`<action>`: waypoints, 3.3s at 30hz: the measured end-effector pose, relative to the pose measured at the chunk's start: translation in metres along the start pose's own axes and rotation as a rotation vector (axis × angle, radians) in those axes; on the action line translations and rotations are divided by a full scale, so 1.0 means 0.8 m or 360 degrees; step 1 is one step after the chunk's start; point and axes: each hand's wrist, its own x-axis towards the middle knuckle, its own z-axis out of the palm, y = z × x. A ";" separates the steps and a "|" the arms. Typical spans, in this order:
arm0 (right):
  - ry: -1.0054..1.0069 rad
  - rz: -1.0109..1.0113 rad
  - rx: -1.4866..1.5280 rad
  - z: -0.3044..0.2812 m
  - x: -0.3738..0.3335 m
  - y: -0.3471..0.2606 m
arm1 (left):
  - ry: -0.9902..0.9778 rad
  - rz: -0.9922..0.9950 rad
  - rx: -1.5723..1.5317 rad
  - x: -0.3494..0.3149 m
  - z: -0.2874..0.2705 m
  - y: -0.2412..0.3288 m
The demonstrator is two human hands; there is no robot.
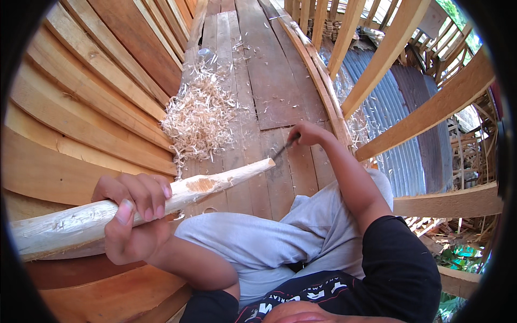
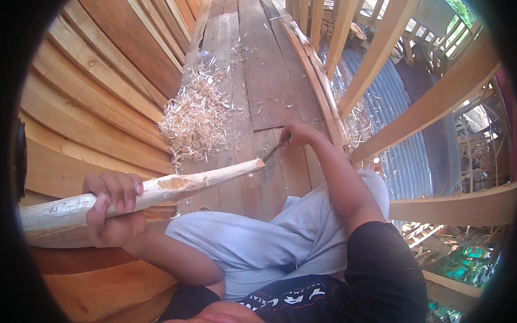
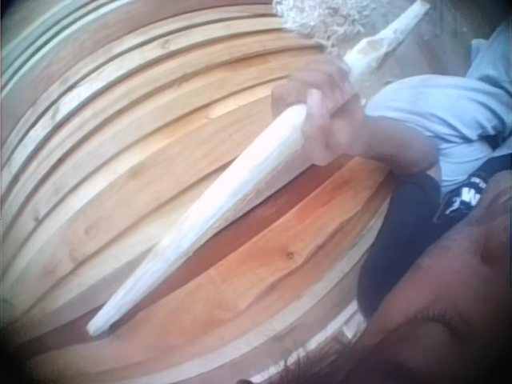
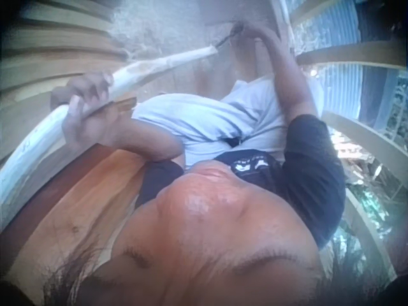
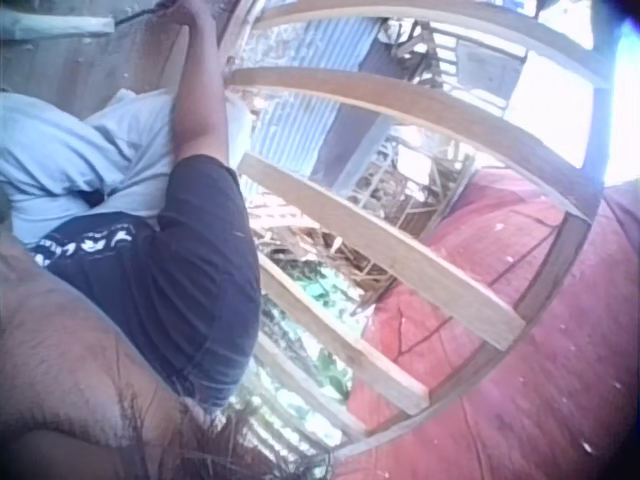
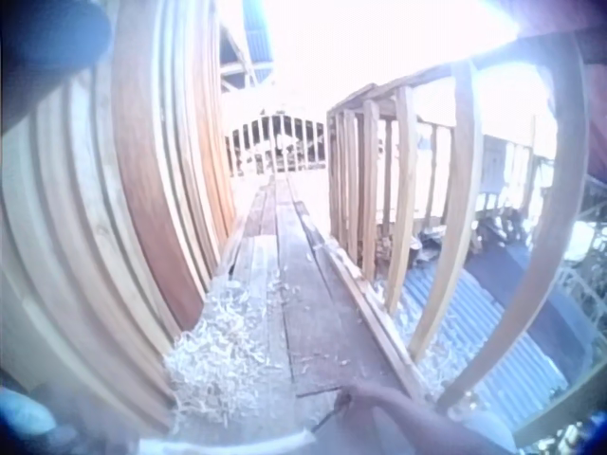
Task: The person carves a long wooden stick using a knife, peeling away shavings to shape the wood. The person sits on the floor and rotates the stick to work on different sides.
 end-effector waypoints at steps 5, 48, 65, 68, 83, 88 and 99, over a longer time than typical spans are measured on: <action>0.0155 0.0028 0.0060 -0.052 -0.009 0.021 | -0.0028 -0.0005 0.0025 0.000 0.000 0.005; 0.0427 0.0142 0.1127 0.007 -0.049 -0.071 | 0.0143 -0.0038 -0.0228 -0.004 0.076 -0.132; 0.1061 0.0142 0.0590 0.021 -0.075 -0.052 | 0.0236 -0.0044 -0.0246 0.019 0.124 -0.160; 0.1081 0.0201 0.0573 0.013 -0.096 -0.074 | 0.0240 -0.0023 -0.0204 0.021 0.128 -0.166; 0.1321 0.0141 0.0435 -0.010 -0.115 -0.168 | 0.0303 -0.0044 -0.0126 0.011 0.141 -0.161; 0.1341 0.0214 0.0584 -0.009 -0.115 -0.197 | 0.0267 -0.0058 -0.0063 0.004 0.139 -0.150; 0.1147 0.0355 0.0626 0.022 -0.113 -0.102 | 0.0290 -0.0110 0.0034 0.032 0.141 -0.168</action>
